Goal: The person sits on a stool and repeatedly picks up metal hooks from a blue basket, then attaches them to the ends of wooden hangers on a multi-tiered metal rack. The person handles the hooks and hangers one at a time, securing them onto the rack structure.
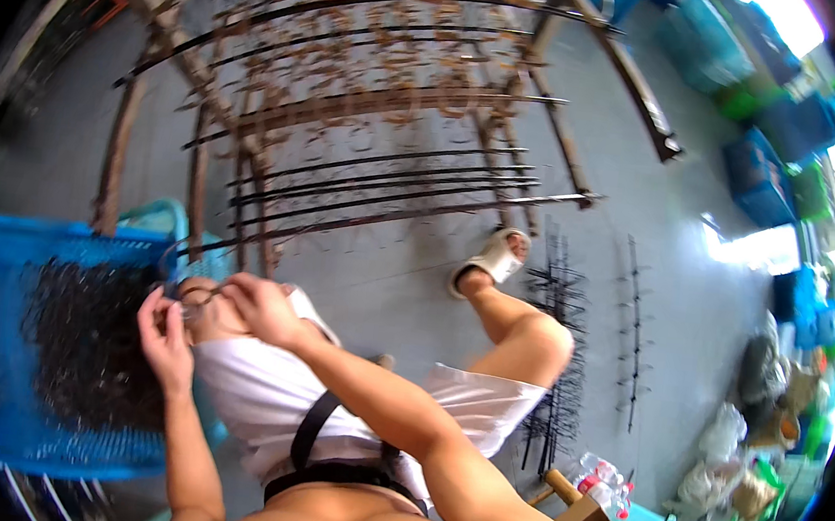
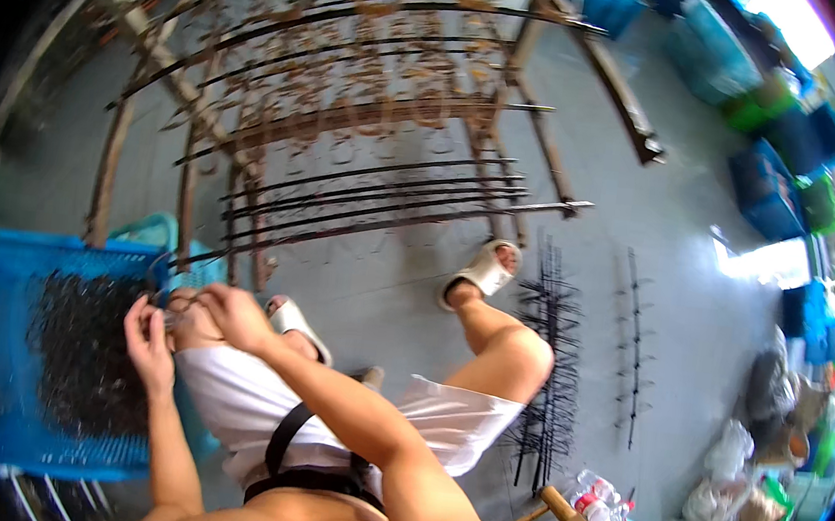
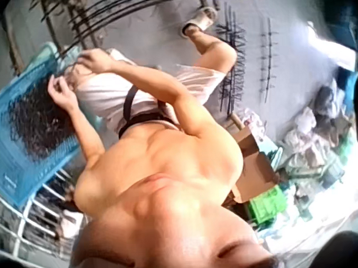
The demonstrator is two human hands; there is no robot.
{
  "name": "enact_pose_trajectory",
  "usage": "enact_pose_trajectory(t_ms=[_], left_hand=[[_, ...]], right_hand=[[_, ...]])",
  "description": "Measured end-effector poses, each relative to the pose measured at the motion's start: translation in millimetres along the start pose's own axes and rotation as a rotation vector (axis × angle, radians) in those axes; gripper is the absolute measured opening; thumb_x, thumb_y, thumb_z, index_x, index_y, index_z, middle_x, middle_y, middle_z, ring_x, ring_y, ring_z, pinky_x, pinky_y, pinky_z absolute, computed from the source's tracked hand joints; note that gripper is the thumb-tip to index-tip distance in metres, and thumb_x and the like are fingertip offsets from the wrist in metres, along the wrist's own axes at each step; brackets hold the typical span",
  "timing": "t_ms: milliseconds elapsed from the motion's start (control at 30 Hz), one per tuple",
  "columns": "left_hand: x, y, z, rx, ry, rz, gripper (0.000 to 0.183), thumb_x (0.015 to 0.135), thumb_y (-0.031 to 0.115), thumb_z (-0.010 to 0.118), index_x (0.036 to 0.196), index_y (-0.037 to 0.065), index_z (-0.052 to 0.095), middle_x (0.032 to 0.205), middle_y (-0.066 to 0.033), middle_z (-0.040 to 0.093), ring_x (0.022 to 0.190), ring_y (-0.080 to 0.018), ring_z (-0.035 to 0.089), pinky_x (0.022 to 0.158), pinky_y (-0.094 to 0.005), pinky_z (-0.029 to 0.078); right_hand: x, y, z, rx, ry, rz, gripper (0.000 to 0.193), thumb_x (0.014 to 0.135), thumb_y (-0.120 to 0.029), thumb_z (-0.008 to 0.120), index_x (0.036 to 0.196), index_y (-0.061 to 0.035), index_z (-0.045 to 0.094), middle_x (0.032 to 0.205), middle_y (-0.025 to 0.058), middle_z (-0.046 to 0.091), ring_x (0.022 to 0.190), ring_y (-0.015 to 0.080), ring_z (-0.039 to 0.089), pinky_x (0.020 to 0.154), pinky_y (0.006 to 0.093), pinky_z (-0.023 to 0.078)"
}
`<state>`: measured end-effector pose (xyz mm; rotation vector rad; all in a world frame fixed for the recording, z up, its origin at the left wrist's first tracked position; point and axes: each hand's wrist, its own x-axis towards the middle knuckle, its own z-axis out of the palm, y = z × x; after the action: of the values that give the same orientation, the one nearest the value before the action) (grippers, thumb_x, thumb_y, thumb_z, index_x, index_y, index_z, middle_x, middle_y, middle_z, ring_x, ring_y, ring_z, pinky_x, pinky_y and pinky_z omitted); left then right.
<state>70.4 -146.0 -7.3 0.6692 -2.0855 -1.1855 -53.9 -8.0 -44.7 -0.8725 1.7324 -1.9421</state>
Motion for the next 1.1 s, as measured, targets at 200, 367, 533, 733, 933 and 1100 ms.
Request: enact_pose_trajectory(t_ms=[200, 367, 533, 733, 933, 1100], left_hand=[[0, 86, 15, -0.284, -0.263, -0.017, 0.056, 0.079, -0.007, 0.05, 0.132, 0.005, 0.036, 0.119, -0.0053, 0.042, 0.1, -0.0125, 0.04, 0.085, -0.0227, 0.037], [6, 75, 9, 0.039, 0.085, 0.066, 0.038, 0.086, -0.008, 0.043, 0.123, 0.001, 0.049, 0.102, -0.0073, 0.054, 0.076, -0.0088, 0.052, 0.071, -0.0214, 0.045], [11, 100, 29, 0.323, -0.251, 0.114, 0.019, 0.079, -0.001, 0.059, 0.098, -0.003, 0.061, 0.088, -0.0115, 0.062, 0.078, -0.0207, 0.06, 0.072, -0.0304, 0.047], [-5, 124, 39, 0.384, -0.354, 0.0, 0.011, 0.076, 0.002, 0.063, 0.085, -0.005, 0.06, 0.074, -0.0119, 0.062, 0.068, -0.0155, 0.056, 0.063, -0.0277, 0.045], [-27, 125, 25, 0.0, -0.241, -0.126, 0.017, 0.094, 0.02, 0.041, 0.089, 0.004, 0.048, 0.066, 0.0024, 0.038, 0.055, -0.0034, 0.036, 0.048, -0.0182, 0.026], [-58, 117, 69, -0.318, -0.338, -0.472, 0.022, 0.091, 0.027, 0.05, 0.091, 0.005, 0.049, 0.055, 0.0006, 0.041, 0.044, -0.006, 0.037, 0.038, -0.0182, 0.028]], right_hand=[[-12, -64, -45, 0.771, -0.001, 0.695, 0.024, 0.091, -0.021, 0.052, 0.094, -0.0005, 0.063, 0.065, -0.0002, 0.052, 0.057, 0.0064, 0.043, 0.048, 0.0227, 0.034], [-33, -112, -112, 0.538, 0.584, 0.522, 0.021, 0.091, -0.025, 0.052, 0.088, -0.0047, 0.059, 0.055, -0.0047, 0.042, 0.038, 0.0051, 0.034, 0.033, 0.0208, 0.024], [-80, -114, -265, 0.191, 1.284, -0.3, 0.013, 0.094, -0.017, 0.045, 0.094, -0.0057, 0.051, 0.058, -0.0011, 0.044, 0.041, 0.0042, 0.034, 0.034, 0.0182, 0.029], [-64, -77, -370, 0.096, 1.412, -0.221, 0.011, 0.093, -0.015, 0.048, 0.093, -0.0051, 0.053, 0.061, -0.0029, 0.043, 0.043, 0.0037, 0.035, 0.038, 0.0184, 0.03], [-69, -53, -380, 0.128, 1.414, -0.138, 0.016, 0.093, -0.016, 0.049, 0.092, -0.0018, 0.056, 0.059, -0.0058, 0.04, 0.043, 0.0013, 0.032, 0.037, 0.0193, 0.025], [-74, -38, -380, 0.206, 1.366, -0.062, 0.015, 0.092, -0.016, 0.05, 0.092, -0.0028, 0.057, 0.058, -0.0047, 0.041, 0.044, 0.0025, 0.033, 0.039, 0.0192, 0.026]])
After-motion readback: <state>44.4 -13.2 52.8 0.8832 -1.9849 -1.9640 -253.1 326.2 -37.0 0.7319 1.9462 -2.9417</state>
